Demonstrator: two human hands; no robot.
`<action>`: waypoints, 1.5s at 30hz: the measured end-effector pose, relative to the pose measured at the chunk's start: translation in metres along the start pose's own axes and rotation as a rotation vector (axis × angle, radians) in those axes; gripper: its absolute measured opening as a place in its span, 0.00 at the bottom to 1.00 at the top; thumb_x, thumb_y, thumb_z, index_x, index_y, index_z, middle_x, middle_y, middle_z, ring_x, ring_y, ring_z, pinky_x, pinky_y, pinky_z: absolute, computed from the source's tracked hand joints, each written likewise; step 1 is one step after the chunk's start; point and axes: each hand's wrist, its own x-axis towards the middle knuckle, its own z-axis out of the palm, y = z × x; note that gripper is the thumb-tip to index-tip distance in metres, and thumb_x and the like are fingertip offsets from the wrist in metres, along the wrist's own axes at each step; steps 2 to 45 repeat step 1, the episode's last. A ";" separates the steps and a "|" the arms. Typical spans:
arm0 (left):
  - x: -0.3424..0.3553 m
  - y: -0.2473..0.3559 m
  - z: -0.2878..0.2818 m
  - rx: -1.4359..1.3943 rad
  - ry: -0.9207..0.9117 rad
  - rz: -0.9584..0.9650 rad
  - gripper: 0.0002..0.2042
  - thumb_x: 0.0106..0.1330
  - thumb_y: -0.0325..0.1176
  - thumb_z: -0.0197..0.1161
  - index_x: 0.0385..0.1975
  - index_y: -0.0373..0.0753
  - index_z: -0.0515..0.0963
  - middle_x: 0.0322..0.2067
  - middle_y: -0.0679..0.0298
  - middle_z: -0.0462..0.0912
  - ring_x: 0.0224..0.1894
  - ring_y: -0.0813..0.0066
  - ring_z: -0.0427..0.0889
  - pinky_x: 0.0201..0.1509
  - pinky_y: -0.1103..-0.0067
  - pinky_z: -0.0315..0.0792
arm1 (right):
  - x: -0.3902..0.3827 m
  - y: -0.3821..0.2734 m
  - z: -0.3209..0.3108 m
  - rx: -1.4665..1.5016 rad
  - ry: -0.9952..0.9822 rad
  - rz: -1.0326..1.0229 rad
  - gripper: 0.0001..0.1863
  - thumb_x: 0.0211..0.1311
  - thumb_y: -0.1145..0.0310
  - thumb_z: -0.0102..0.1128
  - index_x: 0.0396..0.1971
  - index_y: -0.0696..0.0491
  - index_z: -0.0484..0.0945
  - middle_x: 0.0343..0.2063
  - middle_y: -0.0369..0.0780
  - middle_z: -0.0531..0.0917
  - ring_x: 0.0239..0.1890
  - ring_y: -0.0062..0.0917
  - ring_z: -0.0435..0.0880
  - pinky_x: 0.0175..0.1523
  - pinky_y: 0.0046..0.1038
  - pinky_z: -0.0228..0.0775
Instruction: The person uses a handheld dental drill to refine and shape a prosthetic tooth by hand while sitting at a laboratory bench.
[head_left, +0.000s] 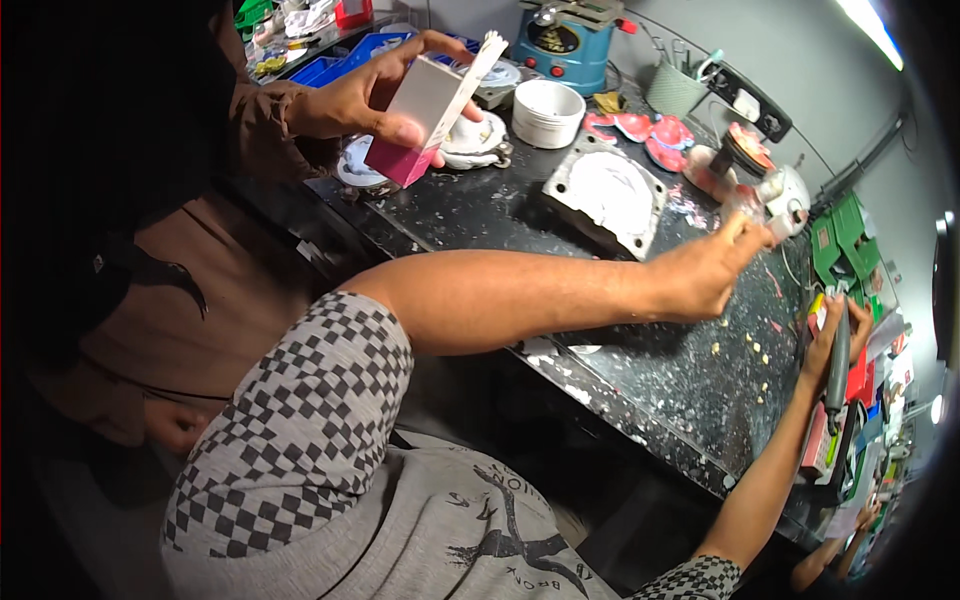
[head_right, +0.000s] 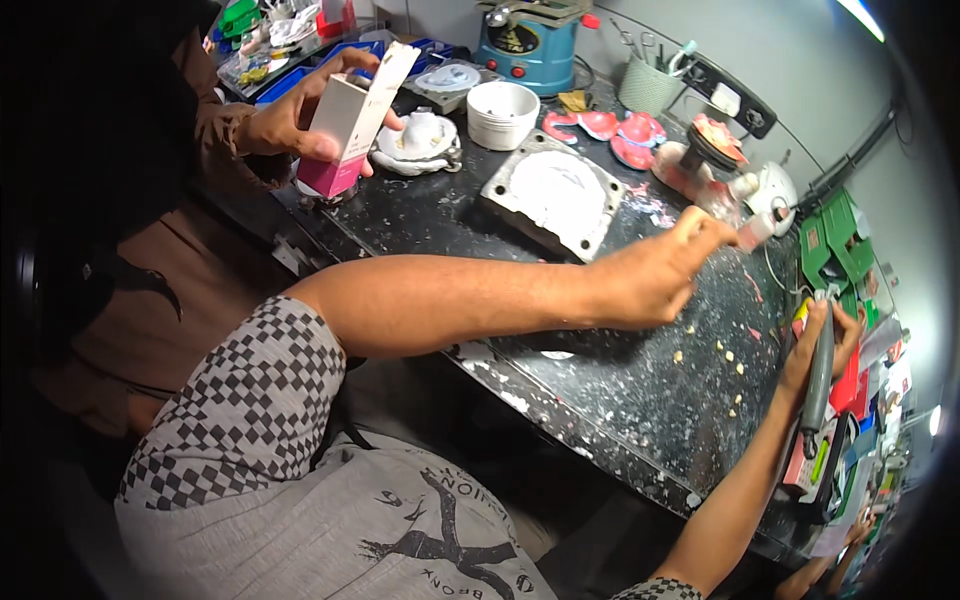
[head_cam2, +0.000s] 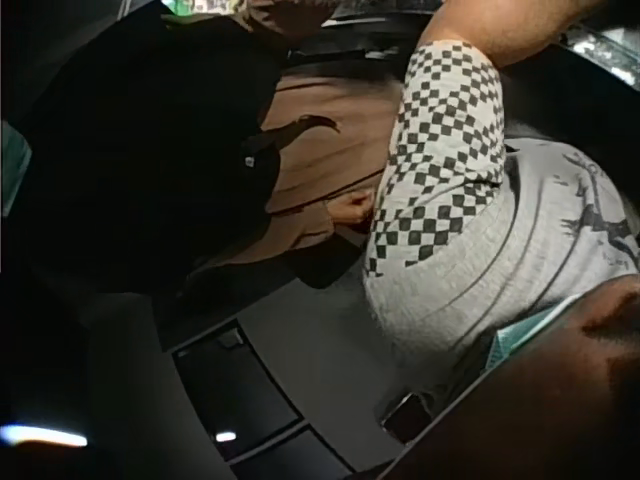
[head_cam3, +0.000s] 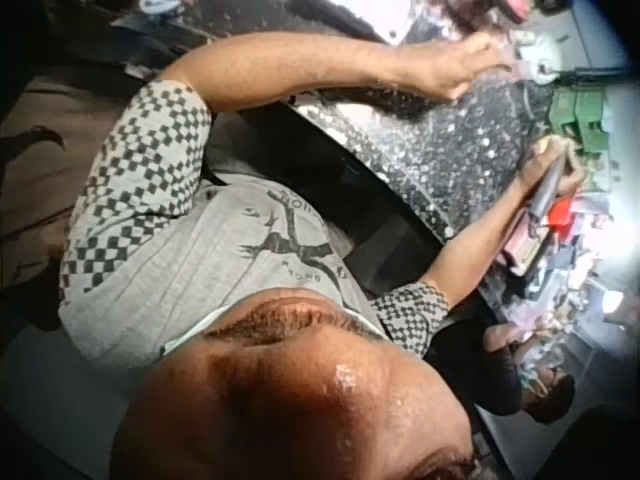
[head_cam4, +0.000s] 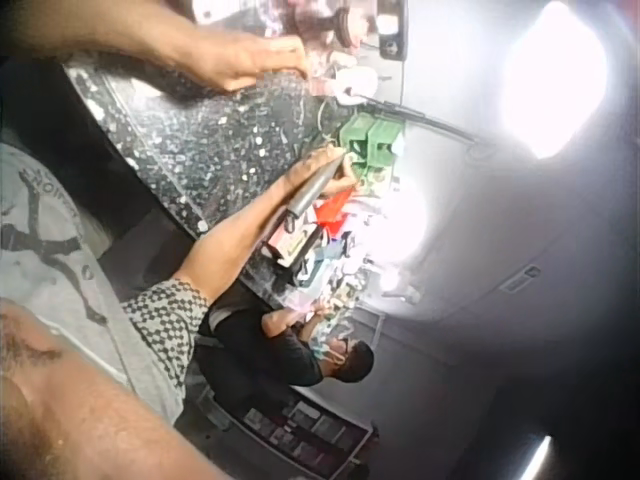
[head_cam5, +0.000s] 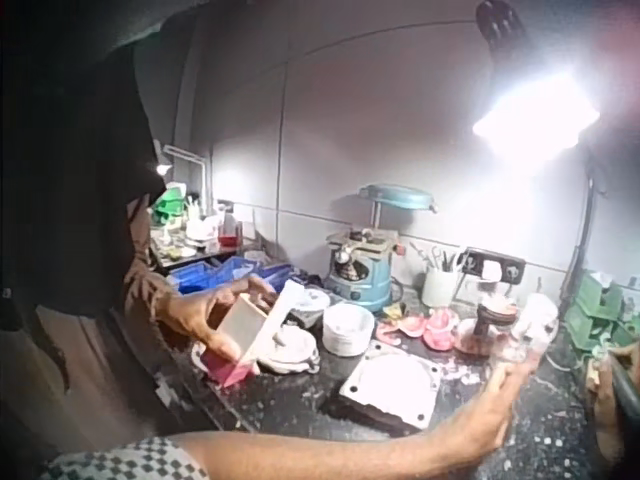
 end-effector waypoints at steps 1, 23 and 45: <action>0.000 -0.005 -0.001 0.028 -0.027 0.068 0.30 0.63 0.28 0.58 0.64 0.45 0.54 0.60 0.45 0.57 0.61 0.43 0.65 0.53 0.66 0.69 | 0.002 0.001 0.002 0.016 -0.020 0.058 0.11 0.61 0.73 0.63 0.40 0.56 0.73 0.40 0.45 0.80 0.38 0.26 0.82 0.45 0.22 0.76; 0.000 -0.005 -0.001 0.028 -0.027 0.068 0.30 0.63 0.28 0.58 0.64 0.45 0.54 0.60 0.45 0.57 0.61 0.43 0.65 0.53 0.66 0.69 | 0.002 0.001 0.002 0.016 -0.020 0.058 0.11 0.61 0.73 0.63 0.40 0.56 0.73 0.40 0.45 0.80 0.38 0.26 0.82 0.45 0.22 0.76; 0.000 -0.005 -0.001 0.028 -0.027 0.068 0.30 0.63 0.28 0.58 0.64 0.45 0.54 0.60 0.45 0.57 0.61 0.43 0.65 0.53 0.66 0.69 | 0.002 0.001 0.002 0.016 -0.020 0.058 0.11 0.61 0.73 0.63 0.40 0.56 0.73 0.40 0.45 0.80 0.38 0.26 0.82 0.45 0.22 0.76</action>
